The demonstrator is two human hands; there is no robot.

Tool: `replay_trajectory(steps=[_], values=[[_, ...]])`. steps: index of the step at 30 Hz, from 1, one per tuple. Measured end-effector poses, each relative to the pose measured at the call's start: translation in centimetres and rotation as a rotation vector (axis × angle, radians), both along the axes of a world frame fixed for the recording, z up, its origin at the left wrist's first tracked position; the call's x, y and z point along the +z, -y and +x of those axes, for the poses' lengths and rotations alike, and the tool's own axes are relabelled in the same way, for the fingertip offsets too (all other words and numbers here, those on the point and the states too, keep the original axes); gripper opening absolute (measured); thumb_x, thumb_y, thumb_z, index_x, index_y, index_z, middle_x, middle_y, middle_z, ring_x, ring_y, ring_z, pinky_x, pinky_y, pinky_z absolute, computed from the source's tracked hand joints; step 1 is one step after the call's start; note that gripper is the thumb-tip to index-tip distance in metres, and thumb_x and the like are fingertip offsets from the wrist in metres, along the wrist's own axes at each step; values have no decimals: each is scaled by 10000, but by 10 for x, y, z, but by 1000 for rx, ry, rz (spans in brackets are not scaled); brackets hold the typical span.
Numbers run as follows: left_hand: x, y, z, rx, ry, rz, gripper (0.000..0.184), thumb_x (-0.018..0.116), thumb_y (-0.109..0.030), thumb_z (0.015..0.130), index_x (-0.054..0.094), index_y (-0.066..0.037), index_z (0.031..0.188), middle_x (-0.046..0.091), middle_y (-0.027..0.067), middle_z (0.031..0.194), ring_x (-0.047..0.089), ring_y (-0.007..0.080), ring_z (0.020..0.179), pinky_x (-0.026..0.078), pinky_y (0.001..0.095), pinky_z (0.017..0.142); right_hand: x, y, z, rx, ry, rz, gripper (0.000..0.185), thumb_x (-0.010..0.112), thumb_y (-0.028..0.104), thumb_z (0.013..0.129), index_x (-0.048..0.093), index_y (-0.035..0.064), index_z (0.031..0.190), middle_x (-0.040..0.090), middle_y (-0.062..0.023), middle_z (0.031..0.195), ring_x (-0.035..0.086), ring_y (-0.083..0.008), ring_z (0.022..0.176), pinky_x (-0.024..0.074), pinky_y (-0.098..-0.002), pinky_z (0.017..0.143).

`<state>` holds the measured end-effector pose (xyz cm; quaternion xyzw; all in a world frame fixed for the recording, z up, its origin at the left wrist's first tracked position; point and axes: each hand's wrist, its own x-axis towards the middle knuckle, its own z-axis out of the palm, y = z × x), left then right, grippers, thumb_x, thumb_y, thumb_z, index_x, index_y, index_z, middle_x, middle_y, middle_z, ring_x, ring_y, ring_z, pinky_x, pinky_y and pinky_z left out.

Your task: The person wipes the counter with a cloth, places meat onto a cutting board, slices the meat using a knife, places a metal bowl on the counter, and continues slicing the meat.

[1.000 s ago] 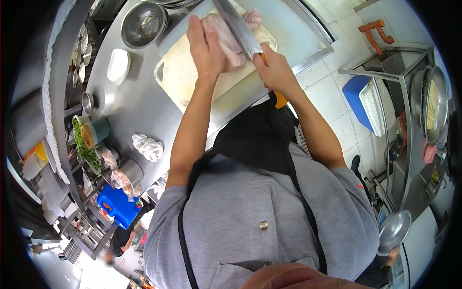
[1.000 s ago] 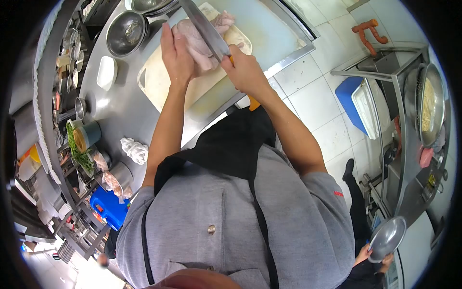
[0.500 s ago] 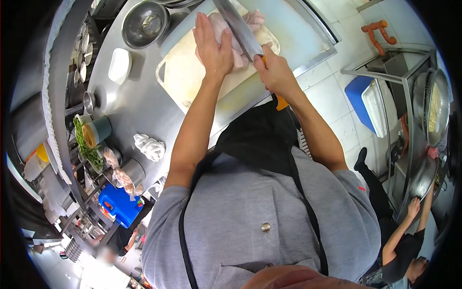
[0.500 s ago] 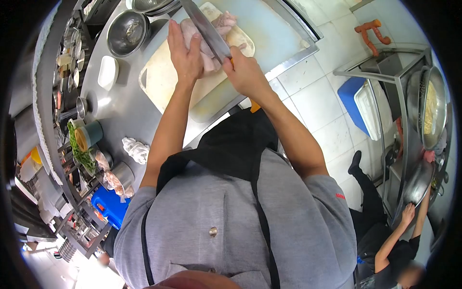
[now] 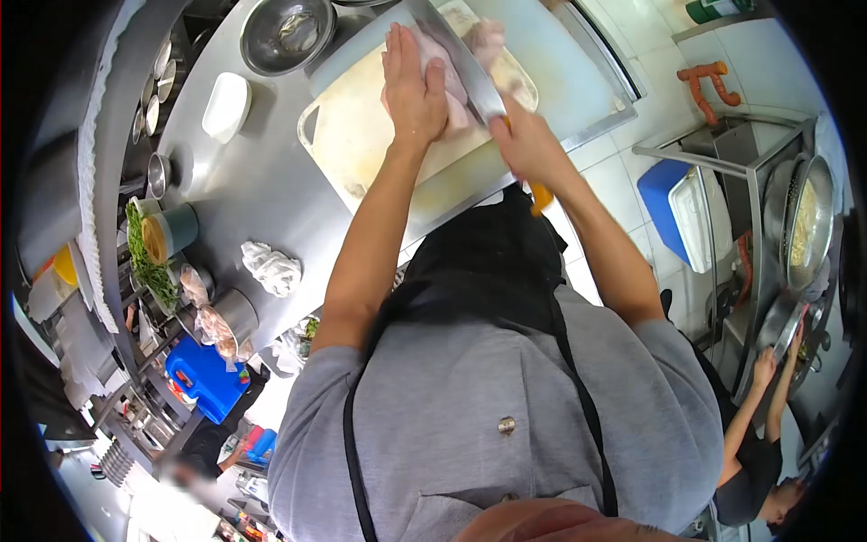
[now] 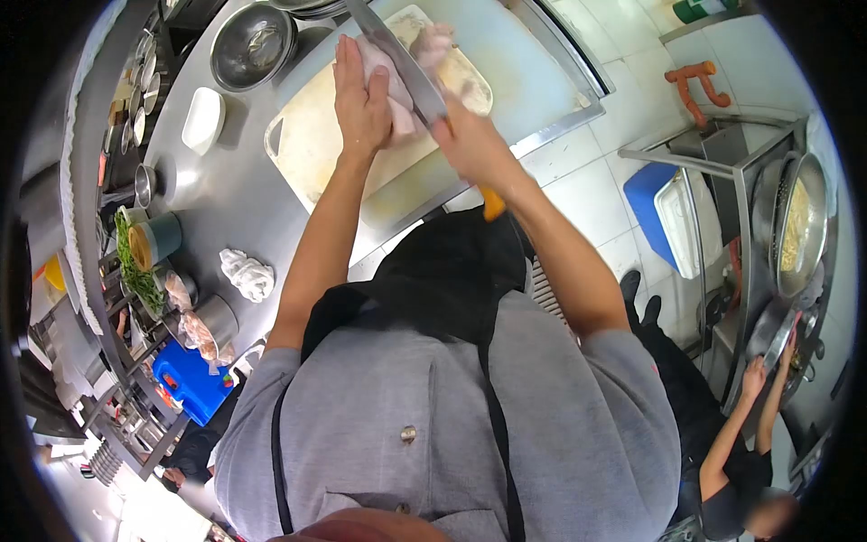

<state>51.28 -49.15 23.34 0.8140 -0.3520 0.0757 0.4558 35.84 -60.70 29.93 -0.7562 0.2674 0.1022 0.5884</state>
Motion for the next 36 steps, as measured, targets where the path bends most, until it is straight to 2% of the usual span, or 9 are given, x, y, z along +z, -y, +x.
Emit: replay_trajectory(steps=[3,5,10,16,18,22,26,31,36], values=[[1,-5,-8,11,-27,-23,586,549,-152,929,410,81,1449,369,271,1539,325,424,1447,220,481,1206,-22,-5,-61,76,132,-186,271,472,196,993,500,18,1195,646,-235,709,633,-343,506,507,-445,492],[3,-5,-11,-11,-38,-29,562,531,-142,938,419,74,1445,379,256,1538,332,416,1444,228,479,1205,-6,-2,-59,85,127,-336,275,454,181,999,526,10,1202,580,-143,591,588,-247,442,482,-389,436],[-4,-1,-7,89,-1,-20,509,513,-152,961,459,67,1418,392,264,1523,351,415,1432,260,484,1191,4,22,36,229,11,-186,272,430,203,999,519,-25,1118,545,-116,572,569,-222,422,472,-371,413],[-13,-6,-11,113,45,-55,503,519,-189,977,473,69,1407,396,266,1520,374,421,1416,271,482,1186,18,6,-37,179,-40,-224,267,445,196,978,512,-57,1030,559,-193,575,588,-305,430,481,-421,411],[-18,-8,-10,111,83,-42,505,519,-192,978,473,68,1409,395,265,1521,378,425,1413,272,480,1186,8,15,7,263,-22,-248,231,426,197,998,507,-10,1060,540,-113,566,553,-223,395,457,-369,383],[-18,-8,-9,185,24,-90,504,525,-197,977,484,79,1397,414,267,1508,384,434,1407,270,482,1186,1,8,52,321,53,-249,239,430,210,1002,495,-16,1042,542,-122,566,563,-241,401,457,-382,387],[-17,0,-10,215,48,-151,496,539,-189,968,501,88,1378,421,277,1499,386,437,1403,268,488,1185,3,5,-5,258,76,-205,252,425,220,1008,494,-16,1062,542,-121,573,560,-234,409,450,-382,389],[-16,-6,-17,178,55,-136,474,535,-171,964,519,89,1359,426,286,1491,395,447,1394,280,502,1176,24,12,-43,286,-184,-153,224,433,194,1009,480,-22,1045,576,-184,589,564,-266,378,452,-393,357],[-21,-9,-13,202,12,-183,474,472,-227,1021,504,67,1391,404,235,1530,371,384,1432,253,449,1199,-21,7,36,345,118,-292,237,443,202,1000,489,-30,1012,600,-200,614,570,-289,385,471,-393,373]])
